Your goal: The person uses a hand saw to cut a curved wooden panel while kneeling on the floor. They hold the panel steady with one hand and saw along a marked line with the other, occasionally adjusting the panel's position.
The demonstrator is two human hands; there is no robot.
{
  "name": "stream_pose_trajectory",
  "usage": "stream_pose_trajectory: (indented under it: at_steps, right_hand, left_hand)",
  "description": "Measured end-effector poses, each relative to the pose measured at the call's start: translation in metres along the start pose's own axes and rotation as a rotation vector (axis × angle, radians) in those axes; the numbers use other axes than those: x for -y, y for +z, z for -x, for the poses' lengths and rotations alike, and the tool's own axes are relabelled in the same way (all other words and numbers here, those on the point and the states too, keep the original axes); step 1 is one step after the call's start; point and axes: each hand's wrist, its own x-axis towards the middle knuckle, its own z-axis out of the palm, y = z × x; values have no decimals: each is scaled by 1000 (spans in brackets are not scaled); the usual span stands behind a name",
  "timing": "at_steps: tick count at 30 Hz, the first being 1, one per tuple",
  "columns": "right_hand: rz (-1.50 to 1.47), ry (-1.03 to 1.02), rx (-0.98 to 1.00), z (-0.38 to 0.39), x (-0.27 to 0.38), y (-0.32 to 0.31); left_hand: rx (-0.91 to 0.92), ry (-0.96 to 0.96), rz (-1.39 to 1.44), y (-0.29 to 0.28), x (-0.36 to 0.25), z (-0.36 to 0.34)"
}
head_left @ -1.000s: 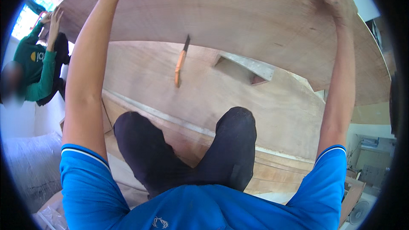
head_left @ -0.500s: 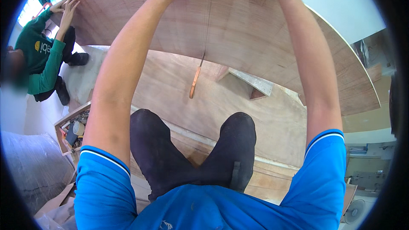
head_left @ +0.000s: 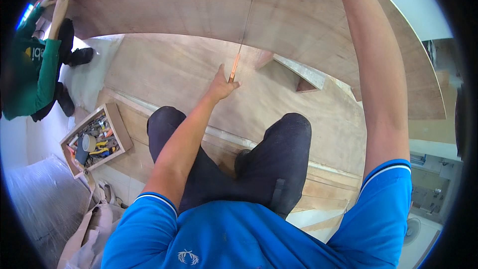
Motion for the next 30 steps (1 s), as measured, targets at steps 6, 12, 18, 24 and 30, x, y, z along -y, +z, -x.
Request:
stream_pose_trajectory:
  at_steps: [6, 12, 18, 24, 30]
  right_hand:
    - [18, 5, -62, 10, -3, 6]
    - [19, 60, -6, 20, 10, 1]
    - [50, 196, 44, 12, 22, 5]
    - [-72, 289, -77, 27, 42, -17]
    - [-31, 222, -201, 29, 36, 7]
  left_hand:
    - [92, 64, 140, 15, -29, -16]
    - [-91, 102, 228, 13, -43, 21]
    - [-147, 278, 164, -15, -112, 20]
    - [-159, 362, 131, -17, -97, 15]
    - [-195, 248, 89, -42, -139, 37]
